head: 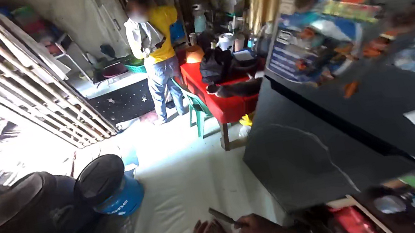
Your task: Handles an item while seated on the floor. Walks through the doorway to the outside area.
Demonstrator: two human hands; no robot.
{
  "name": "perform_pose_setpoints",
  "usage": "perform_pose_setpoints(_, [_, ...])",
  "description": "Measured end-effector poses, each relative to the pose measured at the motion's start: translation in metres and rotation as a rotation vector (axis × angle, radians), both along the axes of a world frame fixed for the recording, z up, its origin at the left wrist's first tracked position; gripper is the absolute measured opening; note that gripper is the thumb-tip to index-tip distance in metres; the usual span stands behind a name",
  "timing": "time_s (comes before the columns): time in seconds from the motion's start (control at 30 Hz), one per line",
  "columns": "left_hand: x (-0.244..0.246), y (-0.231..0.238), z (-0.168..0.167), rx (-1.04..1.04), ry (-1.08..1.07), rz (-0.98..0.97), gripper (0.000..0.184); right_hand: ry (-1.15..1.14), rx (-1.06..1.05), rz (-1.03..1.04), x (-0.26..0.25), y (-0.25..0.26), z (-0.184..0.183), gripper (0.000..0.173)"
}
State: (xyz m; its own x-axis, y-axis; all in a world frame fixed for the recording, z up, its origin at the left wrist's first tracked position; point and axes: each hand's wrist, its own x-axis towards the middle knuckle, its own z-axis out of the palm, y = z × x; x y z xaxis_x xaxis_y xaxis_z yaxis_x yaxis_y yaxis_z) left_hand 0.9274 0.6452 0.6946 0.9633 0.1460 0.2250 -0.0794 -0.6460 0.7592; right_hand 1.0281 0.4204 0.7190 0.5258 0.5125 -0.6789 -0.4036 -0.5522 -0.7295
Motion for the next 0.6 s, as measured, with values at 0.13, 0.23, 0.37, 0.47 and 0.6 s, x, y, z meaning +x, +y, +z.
perform_pose_setpoints(0.13, [0.120, 0.024, 0.006, 0.228, -0.011, -0.349, 0.045, -0.045, -0.088, 0.116, 0.101, 0.053, 0.020, 0.035])
perform_pose_setpoints(0.23, [0.208, 0.043, 0.015, 0.355, 0.225, -0.450, 0.059, -0.023, -0.070, 0.059, 0.170, 0.087, 0.036, 0.030])
perform_pose_setpoints(0.37, [0.315, 0.093, 0.015, 0.175, 0.467, -0.342, 0.046, -0.093, 0.126, -0.082, 0.282, 0.116, 0.029, 0.037])
perform_pose_setpoints(0.47, [0.373, 0.154, -0.013, 0.024, 0.625, -0.224, 0.040, -0.182, 0.162, -0.167, 0.380, 0.135, 0.019, 0.037])
perform_pose_setpoints(0.6, [0.409, 0.252, -0.061, -0.353, 0.637, 0.132, 0.038, -0.256, 0.138, -0.237, 0.519, 0.180, -0.001, 0.034])
